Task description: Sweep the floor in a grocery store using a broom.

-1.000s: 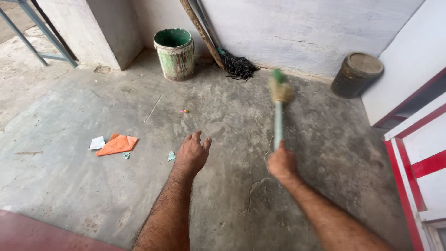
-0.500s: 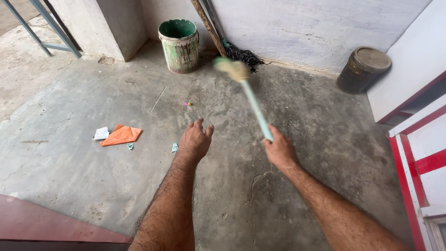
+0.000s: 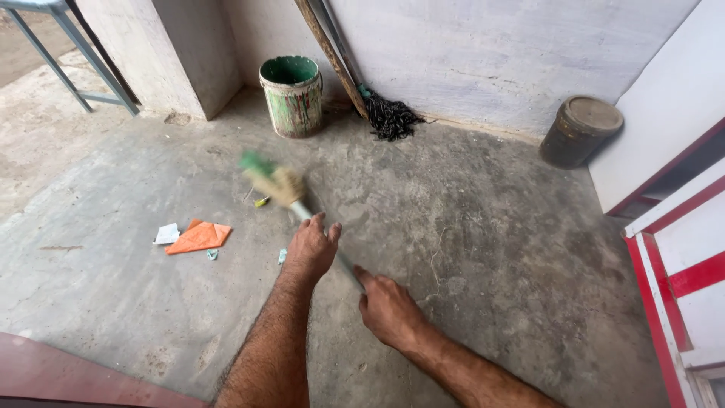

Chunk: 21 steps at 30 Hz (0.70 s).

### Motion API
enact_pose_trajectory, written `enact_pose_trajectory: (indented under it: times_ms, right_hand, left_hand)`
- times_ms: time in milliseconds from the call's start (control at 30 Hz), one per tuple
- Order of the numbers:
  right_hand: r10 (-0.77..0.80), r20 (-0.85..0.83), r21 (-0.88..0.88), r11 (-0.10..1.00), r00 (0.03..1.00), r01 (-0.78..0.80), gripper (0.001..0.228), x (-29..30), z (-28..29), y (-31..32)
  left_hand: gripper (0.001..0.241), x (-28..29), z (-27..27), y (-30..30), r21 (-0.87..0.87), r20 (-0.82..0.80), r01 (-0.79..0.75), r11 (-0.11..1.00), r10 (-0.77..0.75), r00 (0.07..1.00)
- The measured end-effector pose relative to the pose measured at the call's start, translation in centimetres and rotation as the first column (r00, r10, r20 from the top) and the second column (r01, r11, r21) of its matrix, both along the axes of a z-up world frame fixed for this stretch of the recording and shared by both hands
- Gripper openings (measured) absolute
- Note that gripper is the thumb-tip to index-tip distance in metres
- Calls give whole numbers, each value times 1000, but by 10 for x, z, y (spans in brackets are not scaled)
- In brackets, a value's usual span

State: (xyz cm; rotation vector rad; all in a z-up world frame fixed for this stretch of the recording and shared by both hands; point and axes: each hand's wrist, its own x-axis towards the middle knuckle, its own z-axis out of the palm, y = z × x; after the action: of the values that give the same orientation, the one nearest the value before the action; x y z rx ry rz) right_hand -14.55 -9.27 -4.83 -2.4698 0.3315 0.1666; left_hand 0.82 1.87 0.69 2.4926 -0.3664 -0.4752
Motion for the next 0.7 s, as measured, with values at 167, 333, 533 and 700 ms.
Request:
enact_pose_trajectory:
  times_ms: [167, 333, 533, 700]
  right_hand:
    - [32, 227, -11, 999, 973, -30, 56, 2, 23, -21]
    - [-240, 203, -58, 965, 949, 256, 61, 7, -21, -89]
    - [-428, -87, -115, 902, 900, 417, 60, 5, 0, -50]
    - [-41, 128, 55, 998, 991, 34, 57, 31, -18, 24]
  left_hand:
    - [60, 7, -2, 6, 7, 5, -15, 1000, 15, 1000]
    - [60, 5, 16, 18, -38, 1, -42, 998, 43, 999]
    - [60, 6, 11, 25, -2, -46, -83, 997, 83, 996]
    - [60, 7, 9, 23, -42, -45, -103, 994, 101, 994]
